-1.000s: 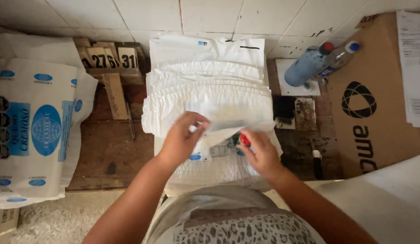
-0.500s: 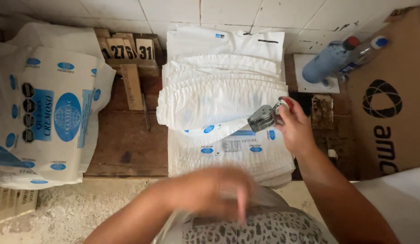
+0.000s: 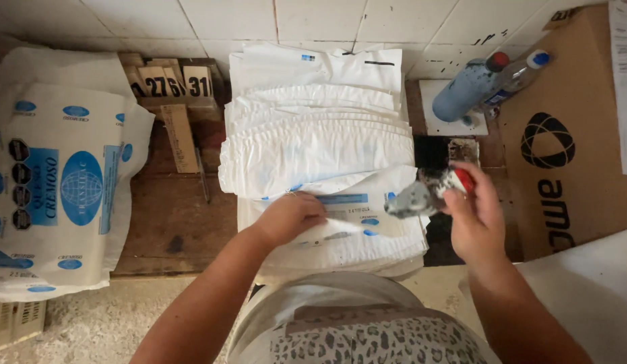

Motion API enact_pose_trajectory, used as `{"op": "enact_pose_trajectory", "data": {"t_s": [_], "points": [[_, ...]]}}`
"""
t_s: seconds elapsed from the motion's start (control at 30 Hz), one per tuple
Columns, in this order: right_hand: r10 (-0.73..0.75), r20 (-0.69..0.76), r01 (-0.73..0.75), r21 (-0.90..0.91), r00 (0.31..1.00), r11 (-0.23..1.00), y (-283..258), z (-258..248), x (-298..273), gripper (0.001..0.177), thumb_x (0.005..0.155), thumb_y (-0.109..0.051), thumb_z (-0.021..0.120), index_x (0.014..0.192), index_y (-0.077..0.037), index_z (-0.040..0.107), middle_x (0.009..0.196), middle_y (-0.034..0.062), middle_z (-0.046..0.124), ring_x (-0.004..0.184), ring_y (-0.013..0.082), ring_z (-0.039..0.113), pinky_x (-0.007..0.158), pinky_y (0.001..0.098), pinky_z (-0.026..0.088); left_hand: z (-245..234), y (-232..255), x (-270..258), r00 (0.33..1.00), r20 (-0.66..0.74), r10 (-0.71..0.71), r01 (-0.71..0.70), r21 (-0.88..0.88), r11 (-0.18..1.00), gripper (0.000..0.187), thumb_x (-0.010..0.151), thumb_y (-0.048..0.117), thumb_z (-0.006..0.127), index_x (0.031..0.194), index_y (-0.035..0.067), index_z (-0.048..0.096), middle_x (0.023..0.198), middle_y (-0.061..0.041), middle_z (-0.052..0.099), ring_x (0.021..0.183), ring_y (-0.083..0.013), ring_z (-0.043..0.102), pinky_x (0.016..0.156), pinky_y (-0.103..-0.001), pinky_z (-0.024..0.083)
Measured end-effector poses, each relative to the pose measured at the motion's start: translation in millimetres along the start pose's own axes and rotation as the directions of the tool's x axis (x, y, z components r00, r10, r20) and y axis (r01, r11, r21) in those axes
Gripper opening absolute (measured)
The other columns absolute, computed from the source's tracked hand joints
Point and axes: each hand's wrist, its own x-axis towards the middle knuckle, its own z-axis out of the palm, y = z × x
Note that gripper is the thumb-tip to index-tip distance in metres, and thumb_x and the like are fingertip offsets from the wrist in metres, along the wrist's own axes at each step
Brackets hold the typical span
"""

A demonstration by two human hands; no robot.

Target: Stamping individual plastic bags from a stack using a hand stamp

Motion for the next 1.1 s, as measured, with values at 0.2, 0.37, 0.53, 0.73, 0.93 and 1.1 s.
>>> {"op": "enact_pose_trajectory", "data": {"t_s": [0.2,0.37,0.53,0.73,0.93,1.1], "points": [[-0.204,0.141,0.194,0.079,0.969,0.978,58.8,-15.8,-25.9,0.054,0.087,0.006,0.066,0.138,0.014,0.05,0.112,0.0314,0.067,0.105,0.0397,0.072,0.089,0.0476,0.061,-13.8,12.3,0.7,0.996,0.025,-0.085,0.088,-0.133,0.987,0.024,0.101,0.025,0.062,0.111,0.012,0.078,0.108,-0.013,0.077,0.108,-0.0381,0.071,0.096,-0.051,0.056],[-0.3,0.12,0.307,-0.042,0.946,0.951,46.5,12.3,-34.2,0.05,0.09,-0.004,0.071,0.136,0.008,0.056,0.116,0.0225,0.065,0.106,0.0324,0.069,0.09,0.0427,0.057,-4.2,8.2,3.8,0.953,-0.17,-0.251,0.223,-0.17,0.96,0.024,0.102,0.025,0.057,0.11,0.011,0.075,0.103,-0.015,0.076,0.098,-0.0401,0.072,0.09,-0.05,0.058],[-0.551,0.233,0.598,-0.314,0.801,0.737,102.4,62.2,-18.1,0.047,0.082,-0.017,0.084,0.125,-0.005,0.071,0.099,0.0087,0.071,0.086,0.026,0.07,0.08,0.0361,0.059,23.1,-4.0,16.2,0.773,-0.605,-0.188,0.185,-0.068,0.98,0.014,0.102,0.025,0.065,0.114,0.018,0.069,0.105,-0.005,0.07,0.093,-0.0283,0.075,0.077,-0.042,0.063],[-0.53,0.321,0.611,-0.255,0.785,0.75,90.7,71.7,8.0,0.049,0.087,-0.012,0.08,0.133,-0.004,0.066,0.107,0.0154,0.07,0.099,0.0354,0.069,0.088,0.0431,0.056,3.7,66.5,-11.2,0.982,-0.012,0.189,-0.183,0.203,0.962,0.019,0.095,0.023,0.066,0.11,0.014,0.065,0.103,-0.01,0.069,0.095,-0.0411,0.07,0.077,-0.054,0.059],[-0.142,0.054,0.151,-0.234,0.988,0.96,45.7,12.1,48.5,0.049,0.088,-0.011,0.081,0.135,-0.005,0.066,0.117,0.0219,0.071,0.108,0.0352,0.068,0.09,0.0458,0.055,30.4,-3.6,-18.0,0.999,0.037,0.009,-0.018,0.247,0.969,0.024,0.083,0.027,0.078,0.104,0.018,0.07,0.115,-0.004,0.067,0.108,-0.0371,0.068,0.084,-0.049,0.061],[-0.184,-0.142,0.106,-0.436,0.973,0.894,59.7,-47.3,83.2,0.041,0.109,-0.019,0.071,0.147,-0.014,0.058,0.121,0.0206,0.07,0.108,0.0356,0.069,0.088,0.0447,0.055,22.3,-3.9,-10.6,0.99,-0.122,0.066,-0.014,0.384,0.923,0.019,0.089,0.043,0.071,0.086,0.024,0.072,0.094,-0.001,0.065,0.101,-0.0332,0.067,0.082,-0.045,0.059]]}}
